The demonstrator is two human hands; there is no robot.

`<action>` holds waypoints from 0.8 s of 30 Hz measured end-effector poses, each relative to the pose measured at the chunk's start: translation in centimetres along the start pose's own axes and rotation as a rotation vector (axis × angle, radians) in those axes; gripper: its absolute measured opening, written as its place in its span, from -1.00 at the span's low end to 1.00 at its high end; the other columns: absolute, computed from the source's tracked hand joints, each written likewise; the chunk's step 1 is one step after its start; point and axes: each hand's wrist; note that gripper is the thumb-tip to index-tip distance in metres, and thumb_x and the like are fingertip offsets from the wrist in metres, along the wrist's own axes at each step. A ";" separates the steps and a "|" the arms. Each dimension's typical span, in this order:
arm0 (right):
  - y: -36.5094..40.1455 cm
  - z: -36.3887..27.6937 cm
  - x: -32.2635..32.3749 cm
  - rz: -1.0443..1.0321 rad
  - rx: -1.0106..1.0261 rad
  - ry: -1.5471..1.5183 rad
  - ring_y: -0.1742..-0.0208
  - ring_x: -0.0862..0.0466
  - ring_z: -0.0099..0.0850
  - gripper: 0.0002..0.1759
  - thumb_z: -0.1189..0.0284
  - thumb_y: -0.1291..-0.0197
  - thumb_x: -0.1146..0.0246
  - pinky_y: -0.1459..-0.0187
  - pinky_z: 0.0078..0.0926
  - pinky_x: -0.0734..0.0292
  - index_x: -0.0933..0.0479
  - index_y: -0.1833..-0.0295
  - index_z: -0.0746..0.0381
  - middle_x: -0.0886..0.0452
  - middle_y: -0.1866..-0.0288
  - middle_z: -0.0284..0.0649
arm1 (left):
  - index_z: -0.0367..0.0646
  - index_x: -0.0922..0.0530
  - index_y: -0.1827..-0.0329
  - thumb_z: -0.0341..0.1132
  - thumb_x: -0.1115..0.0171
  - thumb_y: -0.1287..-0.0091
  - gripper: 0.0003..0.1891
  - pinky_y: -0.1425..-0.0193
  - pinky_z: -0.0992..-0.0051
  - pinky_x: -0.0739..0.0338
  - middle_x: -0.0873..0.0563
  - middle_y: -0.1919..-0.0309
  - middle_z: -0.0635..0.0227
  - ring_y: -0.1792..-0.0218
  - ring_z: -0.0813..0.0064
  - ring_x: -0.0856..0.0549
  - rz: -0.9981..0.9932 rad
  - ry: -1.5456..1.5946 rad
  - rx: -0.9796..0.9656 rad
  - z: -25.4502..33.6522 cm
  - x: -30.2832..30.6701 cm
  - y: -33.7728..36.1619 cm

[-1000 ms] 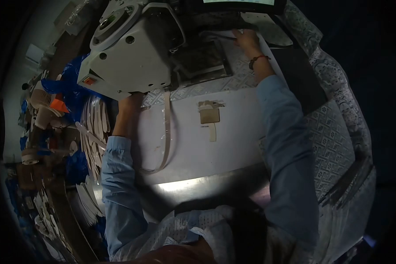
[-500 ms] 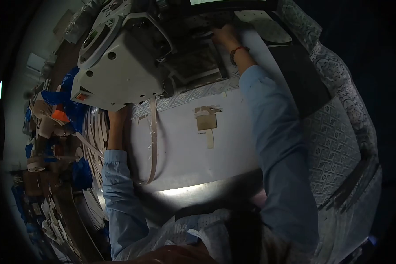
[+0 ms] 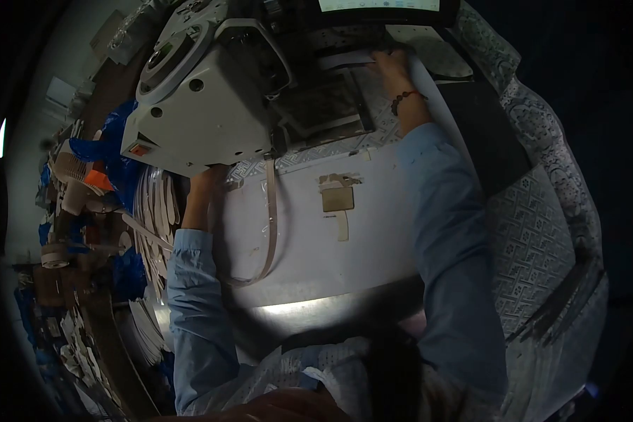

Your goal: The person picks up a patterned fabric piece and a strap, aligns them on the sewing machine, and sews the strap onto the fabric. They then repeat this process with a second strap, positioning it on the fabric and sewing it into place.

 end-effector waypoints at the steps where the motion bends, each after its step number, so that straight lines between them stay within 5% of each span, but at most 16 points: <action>1: -0.2 0.2 -0.1 -0.030 -0.035 -0.030 0.17 -0.75 -0.11 -0.50 0.62 -0.16 -0.29 0.10 -0.46 -0.77 -0.32 -0.17 0.64 -0.59 0.10 0.18 | -0.24 -0.65 0.05 -0.29 -0.34 -0.23 -0.72 0.01 0.21 -0.58 -0.75 0.17 0.02 0.06 -0.01 -0.71 0.041 -0.100 -0.074 -0.7 0.1 -0.4; 2: -0.5 0.4 -0.2 -0.035 -0.041 -0.029 0.17 -0.75 -0.11 -0.50 0.62 -0.16 -0.29 0.10 -0.46 -0.77 -0.32 -0.17 0.64 -0.59 0.10 0.18 | -0.24 -0.65 0.07 -0.31 -0.34 -0.23 -0.73 0.03 0.22 -0.59 -0.75 0.20 0.02 0.09 -0.02 -0.71 0.079 -0.201 -0.150 -1.4 0.3 -0.5; 4: 0.8 -1.0 -2.1 -0.183 -0.193 0.143 0.09 -0.70 -0.28 -0.65 0.56 -0.20 -0.31 0.09 -0.36 -0.74 -0.46 -0.09 0.39 -0.62 0.15 -0.12 | -0.25 -0.65 0.08 -0.33 -0.36 -0.22 -0.74 0.04 0.23 -0.60 -0.75 0.19 0.00 0.09 -0.04 -0.72 0.121 -0.159 -0.162 -3.9 2.1 -0.3; 6: 1.6 -1.0 -4.6 -0.291 -0.157 0.240 0.06 -0.70 -0.30 -0.64 0.55 -0.22 -0.31 0.09 -0.33 -0.71 -0.48 -0.12 0.36 -0.64 0.12 -0.15 | -0.26 -0.66 0.09 -0.34 -0.37 -0.21 -0.75 0.05 0.23 -0.61 -0.76 0.18 -0.01 0.09 -0.06 -0.73 0.167 -0.120 -0.190 -4.8 3.4 -0.2; 8: 1.0 -0.6 -5.1 -0.391 -0.117 0.335 0.03 -0.70 -0.33 -0.63 0.54 -0.23 -0.31 0.08 -0.30 -0.68 -0.50 -0.15 0.32 -0.66 0.09 -0.18 | -0.29 -0.66 0.06 -0.35 -0.37 -0.20 -0.72 0.04 0.23 -0.62 -0.75 0.15 -0.07 0.06 -0.07 -0.73 0.204 -0.150 0.055 -4.0 5.3 0.8; 13: -0.5 -0.4 -3.4 -0.742 0.331 0.801 0.13 -0.72 -0.27 -0.80 0.44 -0.34 -0.22 0.06 -0.37 -0.60 -0.63 -0.03 0.15 -0.71 0.11 -0.23 | -0.33 -0.64 0.00 -0.35 -0.37 -0.21 -0.67 -0.02 0.24 -0.61 -0.74 0.12 -0.11 0.01 -0.05 -0.73 0.152 -0.215 0.060 -5.9 5.9 0.9; 14: -0.1 -0.5 -2.2 -0.733 0.318 0.814 0.13 -0.72 -0.27 -0.80 0.44 -0.34 -0.22 0.06 -0.37 -0.60 -0.63 -0.03 0.15 -0.71 0.11 -0.23 | -0.34 -0.63 -0.02 -0.35 -0.36 -0.21 -0.65 -0.02 0.25 -0.62 -0.74 0.12 -0.11 0.02 -0.05 -0.73 0.159 -0.191 0.047 -6.5 5.7 0.9; 16: 5.9 -4.6 0.0 -0.405 0.712 1.131 0.21 -0.71 -0.24 -0.82 0.41 -0.37 -0.20 0.12 -0.33 -0.60 -0.64 0.01 0.18 -0.70 0.16 -0.16 | -0.34 -0.63 -0.02 -0.34 -0.37 -0.22 -0.66 -0.02 0.26 -0.61 -0.74 0.12 -0.10 0.02 -0.04 -0.74 0.146 -0.164 0.047 -6.3 5.8 1.0; 18: 10.5 -5.7 2.6 -0.449 0.788 1.061 0.16 -0.72 -0.14 -0.81 0.35 -0.32 -0.24 0.13 -0.22 -0.63 -0.66 0.03 0.15 -0.71 0.19 -0.13 | -0.34 -0.63 -0.02 -0.34 -0.37 -0.22 -0.66 -0.02 0.27 -0.61 -0.74 0.12 -0.09 0.02 -0.03 -0.74 0.139 -0.141 0.061 -6.3 5.9 1.2; 24: 23.7 -3.7 6.4 -0.610 0.809 1.112 0.30 -0.67 -0.31 -0.57 0.28 -0.27 -0.35 0.29 -0.35 -0.61 -0.58 -0.20 0.19 -0.59 0.21 -0.20 | -0.35 -0.65 0.00 -0.34 -0.37 -0.22 -0.67 -0.01 0.32 -0.61 -0.76 0.12 -0.06 0.00 0.03 -0.75 0.120 -0.180 0.110 -7.7 6.1 0.8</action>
Point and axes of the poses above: each hand's wrist, its own y-axis away from the middle knuckle, its own x-axis out of the back of the hand, z = x × y
